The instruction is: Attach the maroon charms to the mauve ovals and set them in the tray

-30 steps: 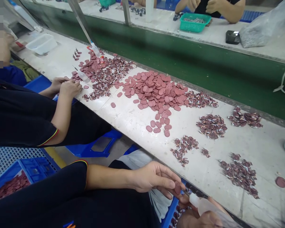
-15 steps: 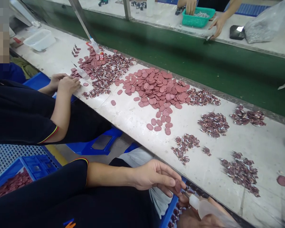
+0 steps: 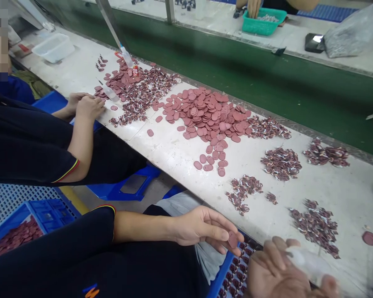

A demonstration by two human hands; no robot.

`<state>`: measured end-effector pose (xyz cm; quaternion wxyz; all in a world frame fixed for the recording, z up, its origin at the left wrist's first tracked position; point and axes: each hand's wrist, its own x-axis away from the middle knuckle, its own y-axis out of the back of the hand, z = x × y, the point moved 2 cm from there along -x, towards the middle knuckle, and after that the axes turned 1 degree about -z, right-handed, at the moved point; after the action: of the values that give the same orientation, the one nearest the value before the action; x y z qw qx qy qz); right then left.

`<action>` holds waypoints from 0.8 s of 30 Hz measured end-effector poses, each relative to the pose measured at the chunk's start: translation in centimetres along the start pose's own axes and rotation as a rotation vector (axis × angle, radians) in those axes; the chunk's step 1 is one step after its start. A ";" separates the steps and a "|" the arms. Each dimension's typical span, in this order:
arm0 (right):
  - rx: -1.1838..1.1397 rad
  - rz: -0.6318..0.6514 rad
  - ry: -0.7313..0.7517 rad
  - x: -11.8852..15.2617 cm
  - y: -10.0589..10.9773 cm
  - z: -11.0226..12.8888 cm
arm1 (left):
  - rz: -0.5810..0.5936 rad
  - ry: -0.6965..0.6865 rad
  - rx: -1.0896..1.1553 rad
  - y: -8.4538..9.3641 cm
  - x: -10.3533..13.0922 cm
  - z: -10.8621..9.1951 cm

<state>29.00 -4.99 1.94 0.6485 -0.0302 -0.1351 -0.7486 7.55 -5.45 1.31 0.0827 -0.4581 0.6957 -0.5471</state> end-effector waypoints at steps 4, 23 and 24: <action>0.054 0.017 0.052 -1.8 -1.4 1.5 | -0.018 -0.017 0.000 0.2 0.1 -0.3; 0.975 0.286 0.678 -5.4 -2.5 -0.4 | -0.148 -0.102 -0.012 2.1 1.7 -3.5; 0.959 0.283 0.647 -5.6 -2.0 -0.4 | -0.153 -0.097 -0.012 2.1 1.7 -3.4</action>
<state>28.02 0.57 -0.05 0.6914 0.4780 -0.2486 -0.4814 3.31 -4.37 1.55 0.0715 -0.5364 0.6573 -0.5246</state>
